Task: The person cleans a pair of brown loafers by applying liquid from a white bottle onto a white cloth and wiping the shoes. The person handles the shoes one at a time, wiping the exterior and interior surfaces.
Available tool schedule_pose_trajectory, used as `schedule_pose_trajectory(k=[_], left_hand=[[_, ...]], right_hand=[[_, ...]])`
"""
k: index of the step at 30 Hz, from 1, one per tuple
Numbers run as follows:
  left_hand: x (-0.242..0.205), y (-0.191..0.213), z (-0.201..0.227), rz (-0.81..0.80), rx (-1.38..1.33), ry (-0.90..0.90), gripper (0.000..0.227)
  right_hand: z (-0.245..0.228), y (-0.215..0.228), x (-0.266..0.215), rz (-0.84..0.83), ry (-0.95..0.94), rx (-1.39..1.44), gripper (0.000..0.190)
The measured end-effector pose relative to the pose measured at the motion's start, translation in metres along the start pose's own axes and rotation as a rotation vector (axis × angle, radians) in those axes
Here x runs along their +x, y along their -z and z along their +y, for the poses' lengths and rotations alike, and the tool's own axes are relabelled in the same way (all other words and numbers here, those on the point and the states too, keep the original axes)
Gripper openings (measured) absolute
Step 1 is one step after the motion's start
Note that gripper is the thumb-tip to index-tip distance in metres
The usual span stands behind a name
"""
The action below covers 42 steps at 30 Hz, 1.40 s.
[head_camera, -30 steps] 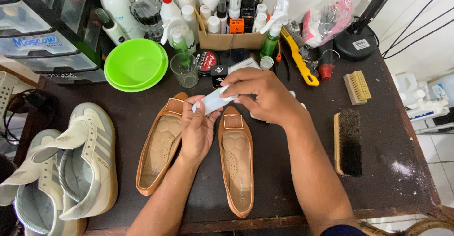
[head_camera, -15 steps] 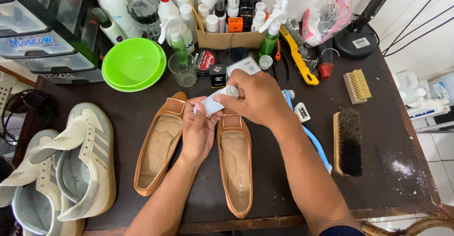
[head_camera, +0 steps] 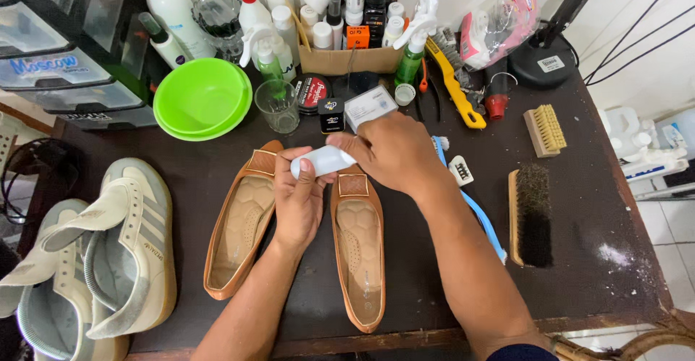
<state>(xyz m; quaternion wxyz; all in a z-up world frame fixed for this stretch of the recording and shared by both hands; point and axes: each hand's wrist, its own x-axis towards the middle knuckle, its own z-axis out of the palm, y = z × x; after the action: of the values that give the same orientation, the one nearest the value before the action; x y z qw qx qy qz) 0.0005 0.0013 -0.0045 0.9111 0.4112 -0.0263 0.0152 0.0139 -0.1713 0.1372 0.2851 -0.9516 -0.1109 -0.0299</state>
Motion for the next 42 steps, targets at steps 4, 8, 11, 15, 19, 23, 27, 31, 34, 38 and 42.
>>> schedule_pose_trajectory(k=[4, 8, 11, 15, 19, 23, 27, 31, 34, 38, 42], left_hand=[[0.005, -0.004, 0.003, 0.046, 0.011, -0.017, 0.034], [0.006, 0.000, 0.003, 0.086, -0.004, -0.034, 0.032], [0.007, -0.003, 0.006, 0.091, -0.013, -0.027, 0.034], [0.007, -0.004, 0.007, 0.090, -0.022, -0.024, 0.035], [0.005, -0.003, 0.003, 0.073, -0.006, -0.012, 0.038], [0.002, -0.009, 0.004, 0.053, -0.039, -0.003, 0.039], [-0.004, -0.005, -0.001, 0.004, 0.037, -0.064, 0.039], [-0.007, -0.013, 0.007, -0.034, 0.127, -0.125, 0.039], [-0.006, -0.018, 0.021, -0.231, 0.341, -0.244, 0.056], [-0.008, -0.022, 0.036, -0.335, 0.914, -0.221, 0.057], [-0.009, -0.021, 0.036, -0.334, 1.356, -0.096, 0.078]], right_hand=[[0.002, 0.011, -0.004, 0.014, 0.046, 0.133, 0.066], [-0.001, 0.012, -0.006, -0.100, 0.140, 0.316, 0.037], [0.000, 0.008, -0.005, -0.058, -0.037, 0.125, 0.040], [0.003, 0.014, -0.007, -0.069, 0.237, 0.350, 0.070], [0.008, 0.000, -0.003, -0.019, 0.156, 0.250, 0.034], [0.007, -0.003, -0.004, 0.033, 0.094, 0.294, 0.040], [0.007, -0.011, -0.004, 0.113, 0.130, 0.312, 0.024], [0.003, 0.004, -0.007, 0.136, 0.075, 0.394, 0.019], [0.025, 0.026, -0.009, 0.255, 0.007, 0.338, 0.021], [0.089, 0.054, -0.015, 0.459, -0.311, 0.174, 0.031], [0.138, 0.055, -0.022, 0.539, -0.488, 0.089, 0.033]])
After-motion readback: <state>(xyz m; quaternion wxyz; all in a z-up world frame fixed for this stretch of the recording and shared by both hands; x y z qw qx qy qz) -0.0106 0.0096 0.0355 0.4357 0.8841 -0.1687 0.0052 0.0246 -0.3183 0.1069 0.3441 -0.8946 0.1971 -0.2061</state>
